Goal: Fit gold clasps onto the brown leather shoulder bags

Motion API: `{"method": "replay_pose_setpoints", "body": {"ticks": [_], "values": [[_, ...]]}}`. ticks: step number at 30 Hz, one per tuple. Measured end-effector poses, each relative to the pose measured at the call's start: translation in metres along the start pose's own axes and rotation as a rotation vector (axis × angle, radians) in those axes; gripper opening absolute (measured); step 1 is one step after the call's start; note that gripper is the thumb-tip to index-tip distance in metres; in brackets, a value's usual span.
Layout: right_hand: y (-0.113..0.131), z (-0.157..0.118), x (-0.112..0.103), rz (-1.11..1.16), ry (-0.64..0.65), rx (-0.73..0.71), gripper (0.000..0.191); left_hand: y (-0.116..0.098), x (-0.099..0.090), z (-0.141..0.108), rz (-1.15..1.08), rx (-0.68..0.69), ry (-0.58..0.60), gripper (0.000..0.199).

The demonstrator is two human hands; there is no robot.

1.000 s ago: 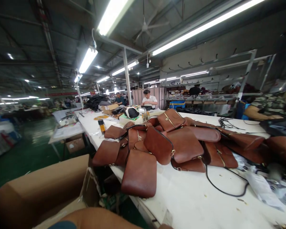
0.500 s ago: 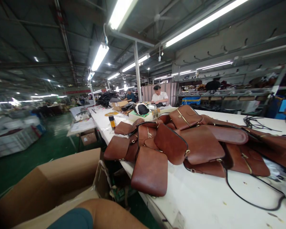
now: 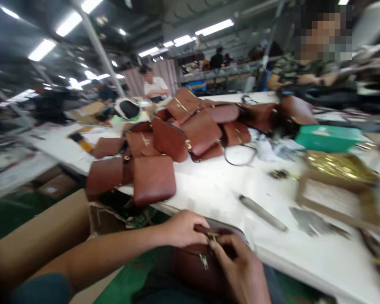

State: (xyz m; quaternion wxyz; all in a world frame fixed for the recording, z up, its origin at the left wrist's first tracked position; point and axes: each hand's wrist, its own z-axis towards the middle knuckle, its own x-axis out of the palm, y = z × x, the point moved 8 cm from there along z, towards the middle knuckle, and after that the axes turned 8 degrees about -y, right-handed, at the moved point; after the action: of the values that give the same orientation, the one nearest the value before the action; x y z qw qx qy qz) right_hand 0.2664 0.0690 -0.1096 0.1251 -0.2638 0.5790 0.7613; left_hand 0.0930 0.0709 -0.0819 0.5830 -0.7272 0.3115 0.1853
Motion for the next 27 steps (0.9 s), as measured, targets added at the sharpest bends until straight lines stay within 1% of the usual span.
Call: {"method": "replay_pose_setpoints", "body": {"ticks": [1,2,3,4,5,7,9,11,13,16,21,23,24,26,27], "values": [[0.002,0.003,-0.010,0.033,-0.047,-0.041,0.028,-0.001,0.000,0.001,-0.054,0.008,0.038,0.030],[0.006,0.008,-0.025,0.012,-0.146,-0.095,0.026,-0.001,0.001,0.002,-0.091,0.017,0.092,0.030],[0.011,0.012,-0.036,-0.048,-0.207,-0.156,0.028,-0.001,0.001,0.004,-0.129,0.017,0.137,0.030],[0.018,0.016,-0.042,-0.088,-0.220,-0.208,0.031,-0.003,0.001,0.004,-0.187,0.017,0.170,0.028],[0.024,0.019,-0.046,-0.111,-0.198,-0.241,0.032,-0.006,0.000,0.004,-0.221,0.024,0.192,0.027],[0.033,0.024,-0.045,-0.085,-0.090,-0.251,0.028,-0.009,-0.002,0.001,-0.248,0.003,0.207,0.028],[0.036,0.026,-0.042,0.001,0.000,-0.202,0.016,-0.010,-0.003,-0.001,-0.236,-0.039,0.221,0.032],[0.036,0.027,-0.039,0.093,0.048,-0.136,0.014,-0.010,-0.001,-0.002,-0.232,-0.068,0.252,0.034],[0.032,0.028,-0.034,0.158,0.080,-0.069,0.018,-0.010,0.000,-0.002,-0.234,-0.062,0.288,0.034],[0.025,0.028,-0.027,0.193,0.098,0.004,0.019,-0.007,0.002,0.001,-0.217,-0.058,0.330,0.034],[0.014,0.029,-0.014,0.150,0.117,0.040,0.017,0.001,0.005,0.004,-0.154,-0.107,0.390,0.034],[0.013,0.029,-0.014,0.085,0.051,-0.008,0.013,0.003,0.005,0.008,-0.151,-0.102,0.373,0.032],[0.015,0.027,-0.017,0.041,-0.023,-0.049,0.011,0.004,0.005,0.010,-0.155,-0.101,0.359,0.031],[0.021,0.020,-0.027,-0.053,-0.214,-0.132,0.021,0.008,0.006,0.013,-0.171,-0.106,0.333,0.029],[0.025,0.014,-0.030,-0.090,-0.288,-0.164,0.022,0.010,0.006,0.013,-0.177,-0.111,0.323,0.029]]}}
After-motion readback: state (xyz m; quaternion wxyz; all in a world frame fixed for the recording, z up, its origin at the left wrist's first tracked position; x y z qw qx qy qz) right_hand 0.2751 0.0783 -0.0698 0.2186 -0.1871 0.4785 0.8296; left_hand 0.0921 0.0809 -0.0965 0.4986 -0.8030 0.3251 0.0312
